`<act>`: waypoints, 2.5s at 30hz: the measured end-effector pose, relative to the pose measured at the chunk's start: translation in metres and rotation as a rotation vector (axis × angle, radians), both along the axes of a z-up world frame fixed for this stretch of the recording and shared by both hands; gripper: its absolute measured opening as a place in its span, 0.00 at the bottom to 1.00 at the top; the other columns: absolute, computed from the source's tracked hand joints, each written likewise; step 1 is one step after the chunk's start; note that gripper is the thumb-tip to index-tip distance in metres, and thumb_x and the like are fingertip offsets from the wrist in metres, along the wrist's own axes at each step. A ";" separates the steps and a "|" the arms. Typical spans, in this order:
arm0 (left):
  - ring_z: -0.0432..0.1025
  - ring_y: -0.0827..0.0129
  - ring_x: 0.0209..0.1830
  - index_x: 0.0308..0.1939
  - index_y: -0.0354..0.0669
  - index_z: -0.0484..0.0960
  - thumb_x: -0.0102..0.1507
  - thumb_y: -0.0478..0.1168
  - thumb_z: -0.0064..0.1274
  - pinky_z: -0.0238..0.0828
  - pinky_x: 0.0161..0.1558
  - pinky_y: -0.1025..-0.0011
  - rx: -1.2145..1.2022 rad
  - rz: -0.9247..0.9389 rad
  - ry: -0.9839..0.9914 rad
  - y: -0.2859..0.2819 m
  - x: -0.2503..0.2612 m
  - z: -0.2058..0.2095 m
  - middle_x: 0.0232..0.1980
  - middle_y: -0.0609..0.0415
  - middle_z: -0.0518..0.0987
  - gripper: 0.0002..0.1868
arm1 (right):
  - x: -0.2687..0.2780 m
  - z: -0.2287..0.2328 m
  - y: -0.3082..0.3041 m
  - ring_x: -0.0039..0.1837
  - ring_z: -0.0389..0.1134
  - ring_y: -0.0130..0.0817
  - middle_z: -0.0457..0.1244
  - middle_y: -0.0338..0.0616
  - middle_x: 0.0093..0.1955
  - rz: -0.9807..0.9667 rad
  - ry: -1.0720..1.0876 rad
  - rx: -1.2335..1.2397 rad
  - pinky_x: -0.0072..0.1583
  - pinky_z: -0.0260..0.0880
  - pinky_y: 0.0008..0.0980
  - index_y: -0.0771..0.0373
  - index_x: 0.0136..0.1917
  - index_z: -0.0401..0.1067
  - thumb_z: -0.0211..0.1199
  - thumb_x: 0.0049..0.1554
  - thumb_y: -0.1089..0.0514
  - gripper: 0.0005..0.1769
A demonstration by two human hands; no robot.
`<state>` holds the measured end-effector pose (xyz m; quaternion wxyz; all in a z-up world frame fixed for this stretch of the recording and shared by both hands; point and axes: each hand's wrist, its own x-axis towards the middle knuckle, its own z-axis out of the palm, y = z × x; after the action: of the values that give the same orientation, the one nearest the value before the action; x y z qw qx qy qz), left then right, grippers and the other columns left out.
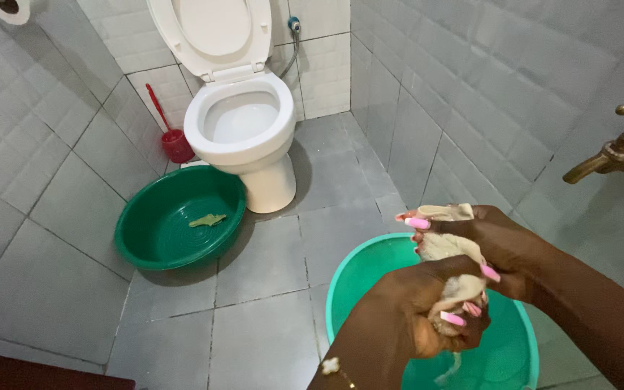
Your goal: The person moves several bathroom items from a window shelf to the toilet tank, including a toothbrush holder, a purple package, a white bottle, a blue bottle, a white cylindrical device, and two purple spray cans. The person then wets a cloth in a green basin and wrings it out.
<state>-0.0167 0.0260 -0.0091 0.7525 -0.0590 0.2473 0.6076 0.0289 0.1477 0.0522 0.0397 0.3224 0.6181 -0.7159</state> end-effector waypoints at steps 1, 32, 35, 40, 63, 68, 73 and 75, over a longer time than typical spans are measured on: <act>0.64 0.77 0.19 0.34 0.44 0.67 0.62 0.37 0.61 0.54 0.15 0.81 -0.073 -0.010 0.080 0.004 0.000 -0.002 0.26 0.58 0.68 0.15 | -0.002 0.003 -0.003 0.41 0.66 0.29 0.66 0.41 0.40 -0.036 -0.062 0.030 0.42 0.73 0.33 0.64 0.56 0.77 0.71 0.51 0.48 0.24; 0.59 0.82 0.15 0.36 0.37 0.74 0.65 0.50 0.60 0.49 0.13 0.84 0.138 -0.086 0.285 -0.003 -0.021 0.063 0.24 0.59 0.69 0.19 | 0.020 0.003 0.048 0.68 0.66 0.47 0.65 0.54 0.67 0.332 0.567 -0.604 0.64 0.71 0.50 0.69 0.74 0.63 0.56 0.67 0.40 0.35; 0.60 0.82 0.17 0.43 0.40 0.74 0.67 0.49 0.58 0.51 0.15 0.85 0.242 -0.104 0.160 0.001 -0.014 0.065 0.27 0.58 0.70 0.16 | 0.020 -0.003 0.047 0.73 0.62 0.52 0.60 0.58 0.69 0.329 0.718 -0.824 0.69 0.66 0.59 0.69 0.67 0.62 0.56 0.74 0.41 0.28; 0.64 0.80 0.19 0.47 0.42 0.71 0.65 0.47 0.61 0.54 0.15 0.85 0.222 -0.084 0.041 0.009 -0.007 0.065 0.31 0.54 0.72 0.17 | 0.019 0.015 0.027 0.78 0.58 0.53 0.58 0.57 0.73 0.325 0.780 -0.897 0.71 0.64 0.66 0.63 0.50 0.66 0.55 0.68 0.49 0.14; 0.52 0.81 0.12 0.22 0.47 0.64 0.56 0.36 0.54 0.41 0.12 0.82 -0.244 -0.150 0.440 0.025 -0.003 0.081 0.19 0.61 0.62 0.14 | 0.002 0.059 0.001 0.33 0.62 0.24 0.59 0.36 0.31 -0.180 0.060 0.045 0.35 0.68 0.29 0.67 0.49 0.80 0.76 0.45 0.50 0.23; 0.50 0.77 0.14 0.21 0.47 0.60 0.57 0.35 0.54 0.40 0.14 0.77 -0.354 -0.113 0.732 0.027 0.005 0.090 0.19 0.61 0.58 0.18 | -0.003 0.067 -0.008 0.32 0.61 0.28 0.61 0.40 0.30 -0.242 -0.063 0.210 0.35 0.65 0.32 0.67 0.44 0.80 0.76 0.46 0.49 0.20; 0.54 0.74 0.21 0.36 0.50 0.69 0.60 0.39 0.61 0.50 0.21 0.74 -0.490 0.048 0.814 0.036 0.017 0.086 0.25 0.60 0.64 0.12 | -0.007 0.052 0.002 0.30 0.62 0.29 0.62 0.43 0.29 -0.333 -0.033 0.216 0.34 0.67 0.32 0.70 0.39 0.77 0.77 0.49 0.50 0.20; 0.57 0.71 0.23 0.48 0.54 0.73 0.59 0.40 0.67 0.54 0.22 0.70 -0.492 0.091 0.920 0.040 0.020 0.080 0.28 0.59 0.66 0.19 | -0.008 0.043 0.008 0.29 0.62 0.30 0.63 0.44 0.28 -0.325 -0.003 0.308 0.34 0.65 0.32 0.69 0.36 0.74 0.75 0.50 0.49 0.20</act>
<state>0.0030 0.0656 0.0706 0.5029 0.0280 0.6849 0.5265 0.0209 0.1559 0.0954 -0.1248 0.4211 0.6600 -0.6095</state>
